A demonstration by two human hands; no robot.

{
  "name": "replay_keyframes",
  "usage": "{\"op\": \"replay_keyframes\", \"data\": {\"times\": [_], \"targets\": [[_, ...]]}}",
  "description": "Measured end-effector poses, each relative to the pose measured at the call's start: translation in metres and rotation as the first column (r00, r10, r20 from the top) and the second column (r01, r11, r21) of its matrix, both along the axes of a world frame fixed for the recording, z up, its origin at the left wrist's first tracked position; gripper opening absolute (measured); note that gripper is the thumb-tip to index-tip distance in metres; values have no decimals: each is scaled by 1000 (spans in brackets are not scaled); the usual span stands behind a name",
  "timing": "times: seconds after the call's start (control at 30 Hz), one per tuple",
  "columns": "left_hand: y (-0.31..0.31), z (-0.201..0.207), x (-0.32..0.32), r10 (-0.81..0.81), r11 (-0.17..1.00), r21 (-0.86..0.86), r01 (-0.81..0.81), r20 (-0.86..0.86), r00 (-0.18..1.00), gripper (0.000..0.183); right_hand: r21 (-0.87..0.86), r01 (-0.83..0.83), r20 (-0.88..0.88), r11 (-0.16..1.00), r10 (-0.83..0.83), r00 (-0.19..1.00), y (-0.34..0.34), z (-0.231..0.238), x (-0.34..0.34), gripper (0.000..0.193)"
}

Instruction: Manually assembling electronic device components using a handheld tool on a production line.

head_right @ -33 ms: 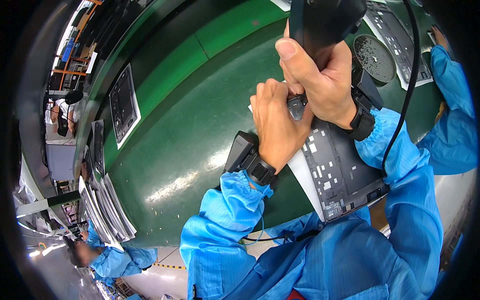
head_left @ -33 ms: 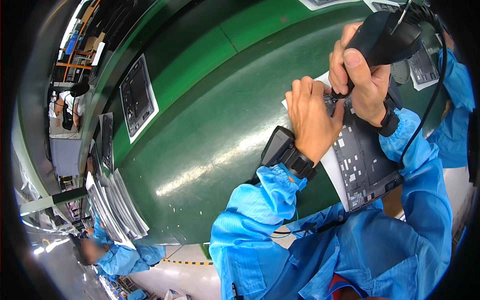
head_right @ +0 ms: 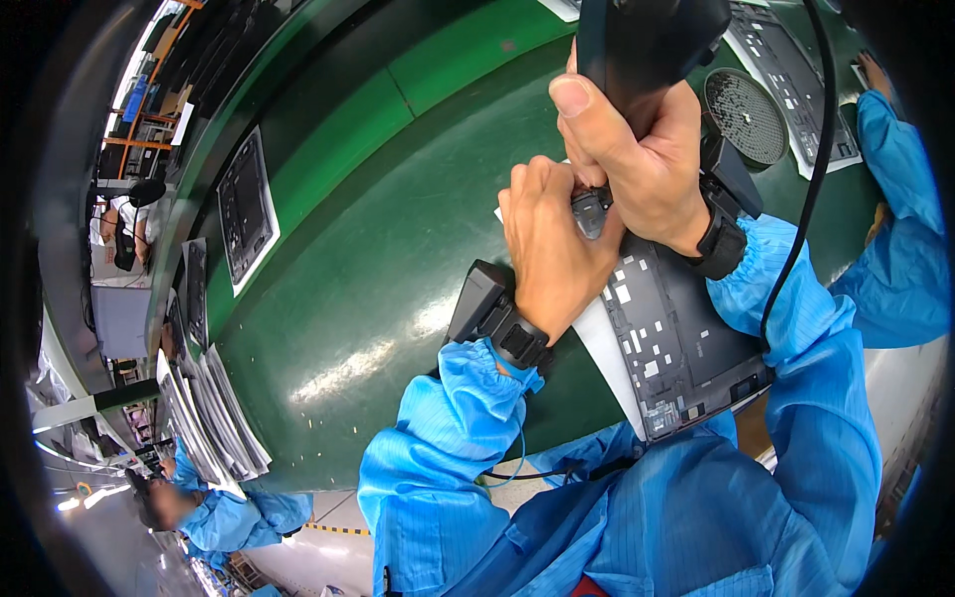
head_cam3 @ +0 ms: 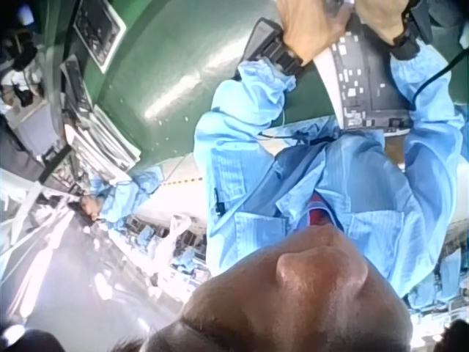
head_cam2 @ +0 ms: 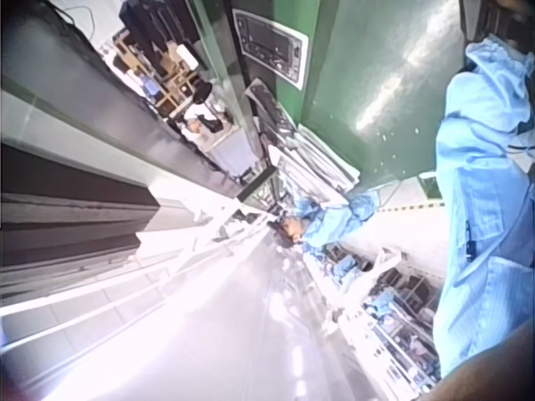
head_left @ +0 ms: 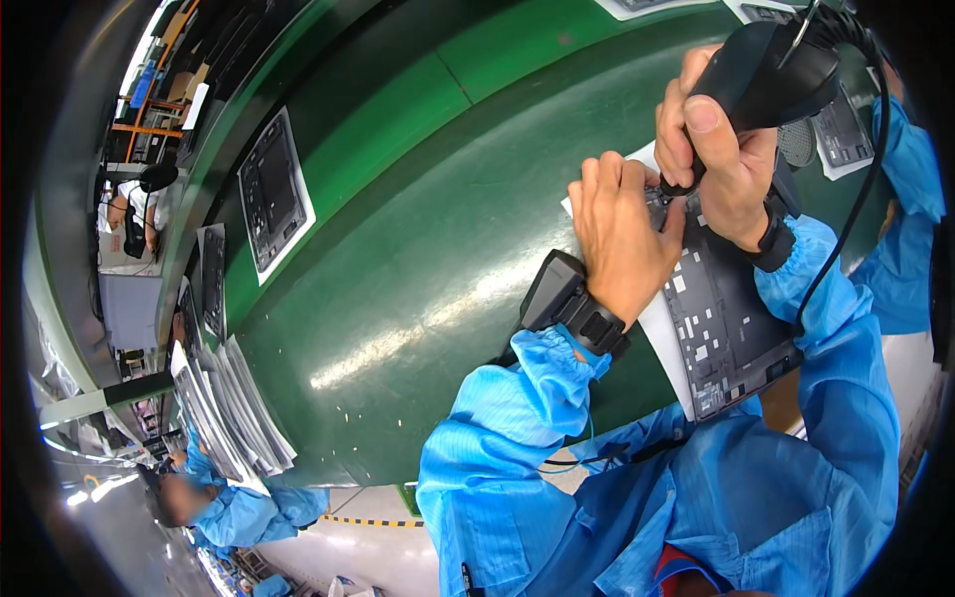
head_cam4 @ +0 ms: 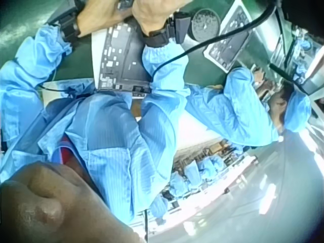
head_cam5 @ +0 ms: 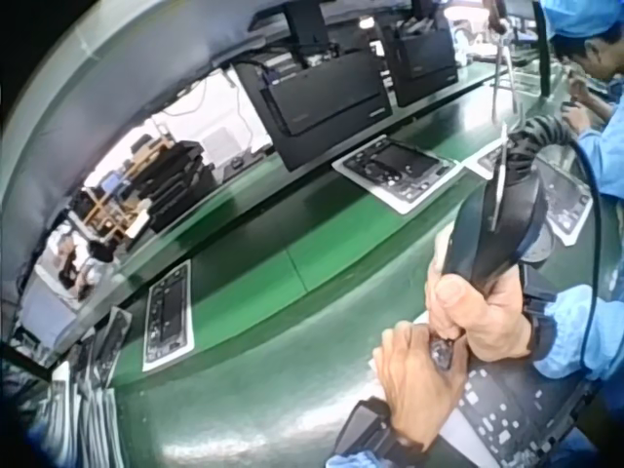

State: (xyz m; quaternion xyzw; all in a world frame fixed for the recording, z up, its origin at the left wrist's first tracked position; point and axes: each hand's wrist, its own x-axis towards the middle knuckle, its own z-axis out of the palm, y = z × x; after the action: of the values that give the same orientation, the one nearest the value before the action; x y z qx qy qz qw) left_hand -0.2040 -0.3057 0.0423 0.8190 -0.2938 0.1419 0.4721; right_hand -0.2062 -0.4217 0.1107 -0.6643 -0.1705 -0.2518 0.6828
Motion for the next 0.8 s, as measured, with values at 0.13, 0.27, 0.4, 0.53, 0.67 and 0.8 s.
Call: {"op": "replay_keyframes", "data": {"times": [0.13,0.27,0.4,0.53,0.67,0.8], "targets": [[1,1,0,-10,1000,8,10,-9,1000,33,25,14,-35,1000,-13,999,1,0,-1,32],[0,0,1,-6,1000,0,6,-2,1000,32,-2,4,-22,1000,-4,1000,-1,-1,0,30],[1,-1,1,-3,1000,-1,3,-1,1000,32,29,52,-42,998,-51,998,6,4,-1,29],[-1,0,0,-3,1000,2,3,-4,1000,32,7,0,-19,1000,0,1000,-3,-3,0,27],[0,0,0,-2,1000,0,2,-7,1000,32,15,1,6,1000,-1,1000,0,-3,1,27],[0,0,0,2,1000,-5,-2,2,1000,32,28,26,-14,999,-25,1000,4,1,-1,27]]}}
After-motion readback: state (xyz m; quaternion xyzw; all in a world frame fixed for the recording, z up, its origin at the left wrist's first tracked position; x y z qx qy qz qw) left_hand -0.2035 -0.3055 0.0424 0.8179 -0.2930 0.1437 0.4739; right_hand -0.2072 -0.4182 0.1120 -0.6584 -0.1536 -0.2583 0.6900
